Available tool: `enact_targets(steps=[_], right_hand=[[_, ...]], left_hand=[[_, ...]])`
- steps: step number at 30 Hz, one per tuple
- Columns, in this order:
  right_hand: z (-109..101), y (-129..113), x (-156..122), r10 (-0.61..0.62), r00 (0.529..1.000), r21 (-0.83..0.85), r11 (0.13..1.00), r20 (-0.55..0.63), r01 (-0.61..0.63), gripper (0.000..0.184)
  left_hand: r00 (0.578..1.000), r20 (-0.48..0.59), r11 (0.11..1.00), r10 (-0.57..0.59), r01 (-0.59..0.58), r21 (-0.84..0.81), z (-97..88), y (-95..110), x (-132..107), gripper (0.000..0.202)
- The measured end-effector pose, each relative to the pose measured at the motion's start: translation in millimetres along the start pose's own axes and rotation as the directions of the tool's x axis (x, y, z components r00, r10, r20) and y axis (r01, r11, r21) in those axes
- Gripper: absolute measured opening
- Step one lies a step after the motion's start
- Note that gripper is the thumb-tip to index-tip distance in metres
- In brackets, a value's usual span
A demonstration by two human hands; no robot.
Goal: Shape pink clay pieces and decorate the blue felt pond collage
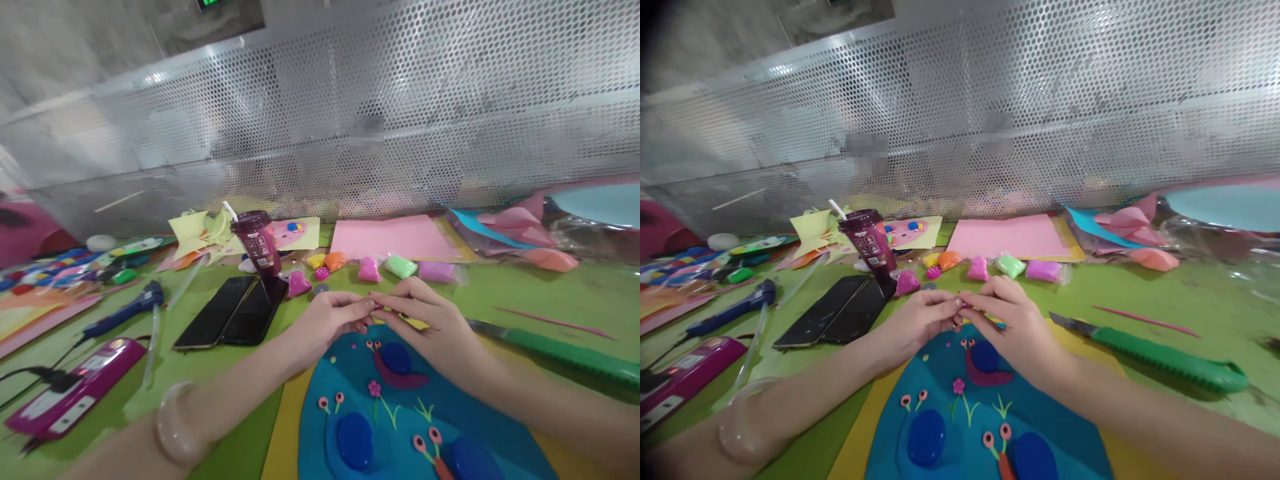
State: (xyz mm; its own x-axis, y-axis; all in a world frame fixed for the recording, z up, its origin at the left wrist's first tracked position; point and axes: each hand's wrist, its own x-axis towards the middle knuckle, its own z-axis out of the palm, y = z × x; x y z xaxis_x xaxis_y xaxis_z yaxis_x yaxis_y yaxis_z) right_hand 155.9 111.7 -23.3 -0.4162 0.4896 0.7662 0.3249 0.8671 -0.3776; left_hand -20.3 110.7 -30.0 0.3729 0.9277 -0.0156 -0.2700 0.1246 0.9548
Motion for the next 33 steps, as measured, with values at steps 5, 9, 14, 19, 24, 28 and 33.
enact_targets(steps=[5,9,14,19,24,28,33], right_hand=[[-2.1,-3.4,-0.2,0.051,0.999,-0.008,0.999,-0.014,-0.051,0.013],[-1.7,-2.8,0.7,0.082,0.996,-0.007,0.997,-0.02,-0.083,0.012],[0.8,1.3,-0.4,0.076,0.997,-0.004,0.997,-0.006,-0.076,0.014],[0.8,2.3,-0.9,0.074,0.997,-0.024,0.997,-0.016,-0.074,0.015],[-1.0,-0.6,0.3,0.069,0.997,-0.035,0.997,-0.023,-0.07,0.013],[-0.4,-0.3,0.5,0.055,0.998,-0.034,0.998,-0.02,-0.056,0.013],[1.2,1.6,0.3,0.055,0.998,-0.036,0.998,-0.017,-0.056,0.016]], left_hand=[[1.0,0.0,1.0,0.001,-0.001,0.001,-1.1,1.2,0.0,0.014],[1.0,-0.011,1.0,0.002,-0.002,-0.004,0.2,3.8,-1.6,0.016],[1.0,-0.024,1.0,-0.002,0.003,0.008,0.7,2.8,-2.6,0.017],[0.999,-0.041,0.999,0.004,-0.003,0.034,0.4,1.6,-2.3,0.015],[0.998,-0.058,0.999,0.004,-0.002,0.045,0.8,2.7,-2.7,0.015],[0.999,-0.049,0.998,-0.005,0.008,0.055,1.6,4.3,-3.6,0.014],[0.999,-0.043,0.997,-0.008,0.011,0.075,2.1,4.8,-4.0,0.015]])
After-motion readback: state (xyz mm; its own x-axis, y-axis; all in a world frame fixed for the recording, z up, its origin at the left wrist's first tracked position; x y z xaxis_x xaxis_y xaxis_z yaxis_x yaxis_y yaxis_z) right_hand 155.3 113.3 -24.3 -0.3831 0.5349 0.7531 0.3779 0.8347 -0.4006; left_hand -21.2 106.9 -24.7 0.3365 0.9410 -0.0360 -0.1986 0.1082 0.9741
